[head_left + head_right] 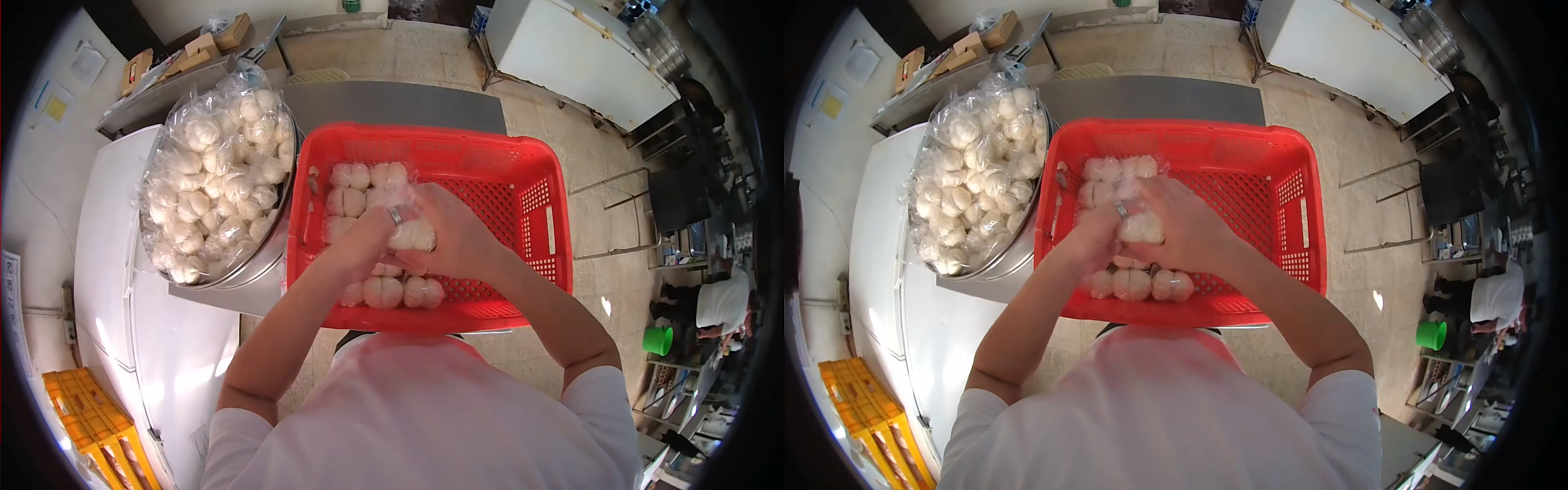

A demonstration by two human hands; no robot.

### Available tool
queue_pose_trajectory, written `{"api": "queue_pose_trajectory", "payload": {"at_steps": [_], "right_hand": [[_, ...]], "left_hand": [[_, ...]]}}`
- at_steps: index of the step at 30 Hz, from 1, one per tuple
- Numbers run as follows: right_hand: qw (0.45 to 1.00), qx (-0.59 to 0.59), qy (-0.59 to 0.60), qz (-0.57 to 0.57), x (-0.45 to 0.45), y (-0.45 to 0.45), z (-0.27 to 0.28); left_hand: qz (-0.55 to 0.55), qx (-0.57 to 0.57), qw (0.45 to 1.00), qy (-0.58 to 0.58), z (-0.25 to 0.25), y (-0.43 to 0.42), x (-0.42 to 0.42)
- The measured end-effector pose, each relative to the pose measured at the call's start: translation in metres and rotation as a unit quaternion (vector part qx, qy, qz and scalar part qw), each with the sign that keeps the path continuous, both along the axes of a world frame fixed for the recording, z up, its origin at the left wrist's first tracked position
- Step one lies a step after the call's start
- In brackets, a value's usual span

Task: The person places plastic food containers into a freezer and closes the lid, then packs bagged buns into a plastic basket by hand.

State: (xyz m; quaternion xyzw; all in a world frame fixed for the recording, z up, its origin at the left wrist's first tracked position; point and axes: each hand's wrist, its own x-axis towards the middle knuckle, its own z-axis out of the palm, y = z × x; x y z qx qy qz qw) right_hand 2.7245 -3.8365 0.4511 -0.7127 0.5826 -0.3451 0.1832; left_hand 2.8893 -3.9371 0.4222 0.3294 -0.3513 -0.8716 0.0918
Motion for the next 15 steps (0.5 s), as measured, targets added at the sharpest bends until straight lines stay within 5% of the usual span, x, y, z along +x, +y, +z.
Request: {"api": "queue_pose_trajectory", "payload": {"at_steps": [1,4,7,10,15], "right_hand": [[0.999,0.052,-0.001,-0.006,-0.008,-0.001,0.005],[0.969,0.148,-0.072,-0.182,-0.042,-0.016,-0.054],[0.897,0.359,-0.223,-0.128,-0.078,-0.031,-0.119],[0.869,0.442,-0.177,-0.132,-0.078,-0.036,-0.167],[0.925,0.344,0.019,-0.162,-0.069,-0.047,-0.196]], "left_hand": [[-0.042,0.024,0.999,-0.022,0.003,-0.005,0.001],[0.011,-0.248,0.965,-0.083,0.017,-0.006,0.014],[0.051,-0.318,0.943,-0.085,-0.001,-0.014,0.040],[0.083,-0.328,0.936,-0.095,0.004,-0.008,0.059],[0.136,-0.341,0.925,-0.098,-0.015,-0.003,0.090]]}}
